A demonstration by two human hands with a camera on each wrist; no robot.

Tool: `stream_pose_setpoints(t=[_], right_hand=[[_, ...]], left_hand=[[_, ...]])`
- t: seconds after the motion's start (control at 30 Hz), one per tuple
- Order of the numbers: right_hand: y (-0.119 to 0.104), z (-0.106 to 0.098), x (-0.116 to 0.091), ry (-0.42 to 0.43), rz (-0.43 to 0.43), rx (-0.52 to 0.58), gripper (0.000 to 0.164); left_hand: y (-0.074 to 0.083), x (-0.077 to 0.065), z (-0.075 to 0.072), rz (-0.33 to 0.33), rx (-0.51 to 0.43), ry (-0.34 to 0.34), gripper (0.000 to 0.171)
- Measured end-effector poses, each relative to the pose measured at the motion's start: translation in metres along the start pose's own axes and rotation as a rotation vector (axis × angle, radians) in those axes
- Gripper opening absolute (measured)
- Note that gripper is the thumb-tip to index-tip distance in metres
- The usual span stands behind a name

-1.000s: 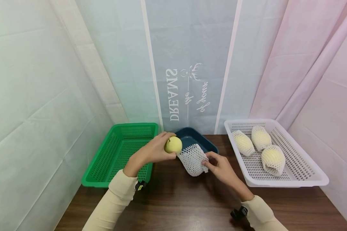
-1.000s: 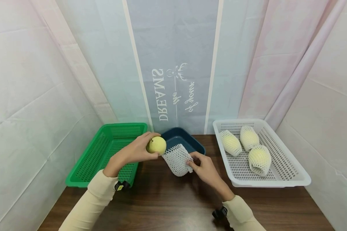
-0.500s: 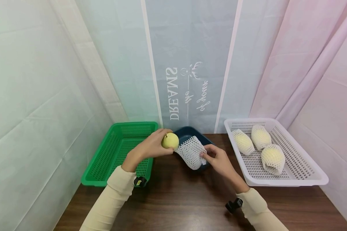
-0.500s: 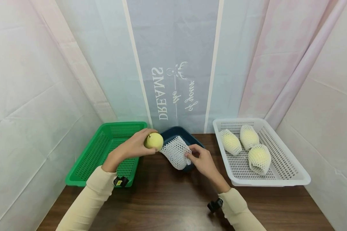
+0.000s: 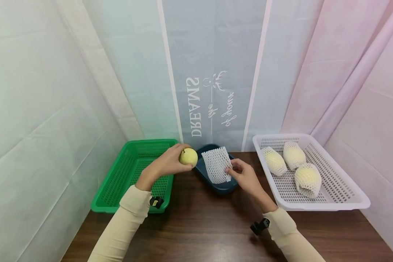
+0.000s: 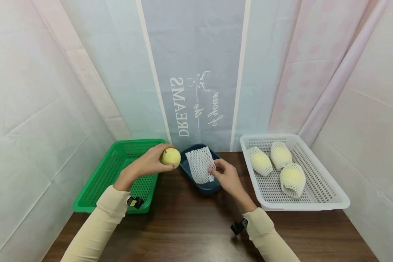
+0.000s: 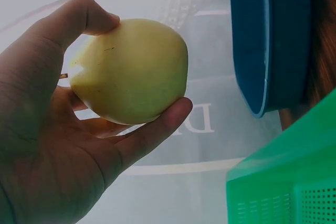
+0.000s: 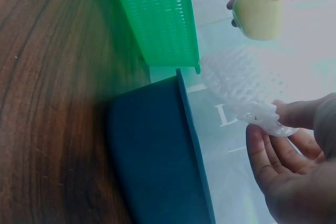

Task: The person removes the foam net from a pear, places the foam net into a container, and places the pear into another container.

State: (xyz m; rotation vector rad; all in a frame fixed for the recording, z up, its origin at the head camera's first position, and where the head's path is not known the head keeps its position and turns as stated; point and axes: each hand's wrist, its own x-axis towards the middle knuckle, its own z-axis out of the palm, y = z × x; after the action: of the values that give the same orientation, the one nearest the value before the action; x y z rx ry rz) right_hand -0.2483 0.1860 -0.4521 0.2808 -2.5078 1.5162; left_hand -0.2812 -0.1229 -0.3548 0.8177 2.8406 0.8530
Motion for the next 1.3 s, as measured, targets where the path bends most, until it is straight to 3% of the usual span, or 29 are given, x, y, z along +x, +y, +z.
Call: stream_pose_setpoints(t=[0.37, 0.93, 1.3], right_hand=[[-0.001, 0.002, 0.014, 0.006, 0.040, 0.000, 0.023], [-0.001, 0.002, 0.030, -0.003, 0.026, -0.021, 0.027], [0.001, 0.004, 0.040, -0.043, 0.083, -0.060, 0.035]], left_hand=[[-0.012, 0.004, -0.004, -0.040, 0.014, 0.010, 0.070], [-0.033, 0.009, -0.009, -0.086, 0.008, 0.025, 0.073], [-0.044, 0.009, -0.015, -0.107, -0.018, 0.032, 0.072]])
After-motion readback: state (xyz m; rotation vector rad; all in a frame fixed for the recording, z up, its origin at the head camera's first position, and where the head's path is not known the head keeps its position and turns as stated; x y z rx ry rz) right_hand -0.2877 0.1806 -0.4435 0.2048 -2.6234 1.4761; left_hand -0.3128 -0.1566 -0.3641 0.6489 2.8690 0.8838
